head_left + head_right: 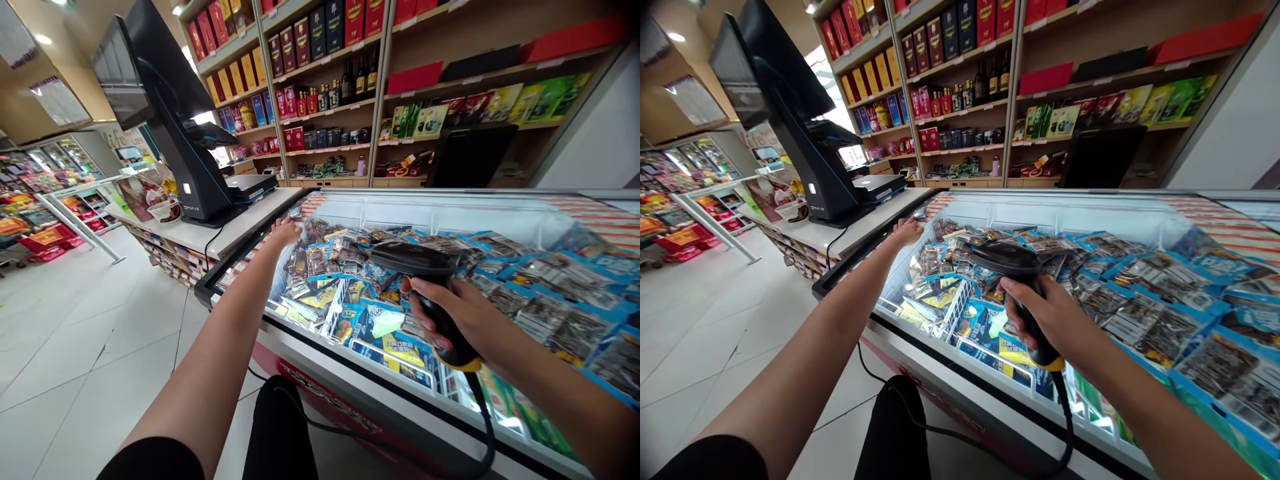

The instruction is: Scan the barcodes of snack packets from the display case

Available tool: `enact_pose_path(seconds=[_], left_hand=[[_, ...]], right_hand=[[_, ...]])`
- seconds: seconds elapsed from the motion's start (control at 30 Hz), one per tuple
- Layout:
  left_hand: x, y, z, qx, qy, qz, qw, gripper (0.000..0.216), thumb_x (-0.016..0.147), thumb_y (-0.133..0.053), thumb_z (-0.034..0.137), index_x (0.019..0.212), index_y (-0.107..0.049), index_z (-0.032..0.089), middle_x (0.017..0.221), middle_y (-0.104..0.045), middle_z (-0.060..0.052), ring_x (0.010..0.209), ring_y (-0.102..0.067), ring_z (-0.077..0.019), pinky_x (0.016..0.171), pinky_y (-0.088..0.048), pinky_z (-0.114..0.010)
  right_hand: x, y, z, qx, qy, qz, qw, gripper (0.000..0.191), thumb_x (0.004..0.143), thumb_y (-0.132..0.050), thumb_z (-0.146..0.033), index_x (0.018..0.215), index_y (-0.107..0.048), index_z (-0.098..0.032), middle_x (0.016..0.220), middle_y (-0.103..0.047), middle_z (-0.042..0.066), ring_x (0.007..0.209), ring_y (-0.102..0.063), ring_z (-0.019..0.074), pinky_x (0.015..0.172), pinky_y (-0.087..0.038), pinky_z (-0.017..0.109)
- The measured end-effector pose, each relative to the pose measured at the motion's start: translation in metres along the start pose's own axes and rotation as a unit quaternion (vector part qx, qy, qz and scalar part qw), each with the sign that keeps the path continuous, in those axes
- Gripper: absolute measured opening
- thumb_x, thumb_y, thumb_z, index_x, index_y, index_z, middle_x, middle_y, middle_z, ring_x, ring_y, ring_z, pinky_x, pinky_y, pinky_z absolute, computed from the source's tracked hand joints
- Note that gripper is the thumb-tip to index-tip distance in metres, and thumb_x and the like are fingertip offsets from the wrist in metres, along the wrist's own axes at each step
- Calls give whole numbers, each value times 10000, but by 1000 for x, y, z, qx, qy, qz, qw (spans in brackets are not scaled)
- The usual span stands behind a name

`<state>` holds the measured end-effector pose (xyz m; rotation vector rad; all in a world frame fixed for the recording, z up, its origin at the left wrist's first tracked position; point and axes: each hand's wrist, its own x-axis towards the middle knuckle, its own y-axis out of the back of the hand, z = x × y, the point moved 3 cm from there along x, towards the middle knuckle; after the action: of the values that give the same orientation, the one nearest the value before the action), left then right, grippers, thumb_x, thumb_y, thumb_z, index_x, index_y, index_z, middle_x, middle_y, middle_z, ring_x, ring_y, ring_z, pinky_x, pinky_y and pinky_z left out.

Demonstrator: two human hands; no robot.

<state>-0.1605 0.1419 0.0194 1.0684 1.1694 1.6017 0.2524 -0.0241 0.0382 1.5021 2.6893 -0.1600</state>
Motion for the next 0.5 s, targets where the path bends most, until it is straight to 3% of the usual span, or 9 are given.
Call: enact_pose_path(seconds=[0.17,0.3,0.43,0.5], left_hand=[[-6,8,3,-32,2,76,997,490,1081,-574,347,1531,-658,172,1726,-558,-214,1630,-423,-431,1343,-363,-582],[-18,32,5,-107,-10,179,978,448,1092,-495,182,1519,-629,156,1622,-624,-221,1559,-535,-332,1310,-420,-462],[-30,57,17,-336,-22,262,904,270,1036,-662,217,1289,-731,154,1366,-776,-183,1235,-755,-290,1142,-564,-406],[-40,62,33,-419,-42,277,864,228,1011,-701,230,1227,-745,171,1336,-795,-159,1207,-772,-277,1101,-590,-389]], right_hand=[[-1,-2,-5,4,-9,16,1000,541,854,-874,-731,849,-602,-264,536,-541,-11,352,-384,130,372,-284,308],[-3,-7,-11,9,0,9,1000,556,811,-912,-722,855,-609,-257,524,-546,-22,340,-394,120,379,-300,289],[-2,-5,-13,-4,13,27,1000,555,816,-913,-712,904,-622,-247,542,-564,-33,352,-418,113,386,-326,272],[-2,-3,-14,-8,20,36,999,571,816,-909,-723,928,-625,-240,552,-572,-35,354,-429,112,387,-334,270]])
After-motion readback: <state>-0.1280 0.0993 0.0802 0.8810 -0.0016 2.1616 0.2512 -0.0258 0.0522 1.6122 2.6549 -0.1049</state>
